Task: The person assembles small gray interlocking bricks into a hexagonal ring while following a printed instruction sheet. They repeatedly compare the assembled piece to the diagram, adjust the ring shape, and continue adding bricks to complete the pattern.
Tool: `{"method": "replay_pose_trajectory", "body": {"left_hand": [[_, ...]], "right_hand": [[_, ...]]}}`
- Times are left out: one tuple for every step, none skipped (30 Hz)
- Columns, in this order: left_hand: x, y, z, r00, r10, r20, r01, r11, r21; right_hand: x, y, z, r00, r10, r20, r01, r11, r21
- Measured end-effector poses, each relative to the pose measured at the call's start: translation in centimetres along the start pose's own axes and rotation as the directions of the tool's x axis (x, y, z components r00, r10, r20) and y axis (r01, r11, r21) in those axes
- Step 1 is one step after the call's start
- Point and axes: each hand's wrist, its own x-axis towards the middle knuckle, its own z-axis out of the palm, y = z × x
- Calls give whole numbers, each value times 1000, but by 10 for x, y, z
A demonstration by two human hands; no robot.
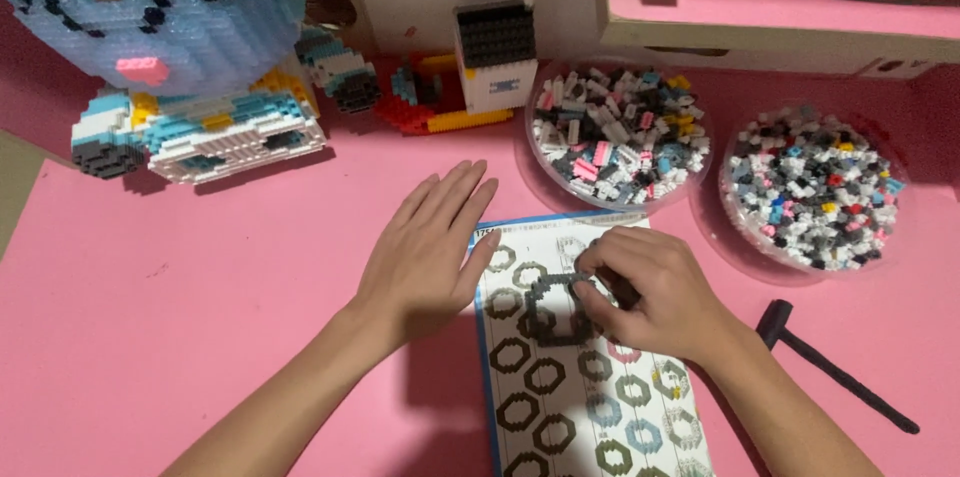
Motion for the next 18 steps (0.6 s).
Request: {"method": "replay_pose_trajectory", "body": {"left_hand": [[-4, 1, 3, 1000, -1, 16, 1, 1000, -2], [-7, 3, 2, 1000, -11, 21, 11, 1000, -7], [-6, 4, -1, 1000, -13, 16, 13, 1000, -10], [-4, 5, -4, 1000, -14, 10, 14, 1000, -13], [-2, 4, -5, 1000, -9, 7, 9, 1000, -13], [0, 3, -4, 999, -25, 33, 24, 1000, 2], [-3, 2, -2, 997, -46, 67, 46, 999, 13], [0, 2, -3, 996, -46, 73, 46, 999, 10], [1, 4, -5, 996, -54, 69, 54, 999, 6], [1, 7, -7, 996, -63, 65, 63, 998, 3], [2, 6, -7, 996, -60, 59, 59, 998, 8], [4, 5, -8, 998, -52, 39, 51, 999, 9], [1, 6, -7, 999, -46, 29, 46, 999, 6], [2, 6, -9, 998, -45, 33, 45, 999, 7], [2, 7, -10, 999, -41, 26, 41, 999, -14], [2, 8, -12, 999, -37, 19, 37, 999, -34], [0, 10, -14, 999, -39, 17, 39, 999, -29], [-1, 11, -16, 999, -2, -46, -1, 998, -62]], "right_hand": [[-2, -4, 0, 1000, 23, 15, -23, 1000, 10], [-4, -4, 2, 999, 25, 25, -26, 1000, 17], [-3, -3, 3, 1000, 12, 27, -12, 1000, 7], [-1, -1, 3, 1000, -1, 28, 1, 1000, -2], [3, -3, 0, 1000, 0, 24, 0, 1000, -7], [6, -5, -2, 1000, 6, 27, -7, 1000, 13], [5, -9, -1, 999, 18, 35, -19, 999, 41], [7, -6, -2, 999, 24, 37, -26, 999, 44], [7, -6, -2, 999, -1, 35, 0, 1000, 25], [8, -7, -4, 999, -26, 33, 26, 1000, 6], [9, -7, -5, 999, -31, 28, 31, 1000, 3], [11, -7, -6, 999, -18, 33, 18, 1000, 3], [10, -9, -6, 999, 2, 43, -2, 1000, 10], [10, -8, -5, 999, 4, 41, -5, 1000, 12], [9, -7, -5, 998, 20, 52, -20, 1000, 4], [9, -7, -5, 997, 36, 63, -36, 999, -5], [8, -8, -4, 998, 30, 61, -30, 1000, -3], [9, -8, -5, 996, 70, 49, -72, 997, 36]]}}
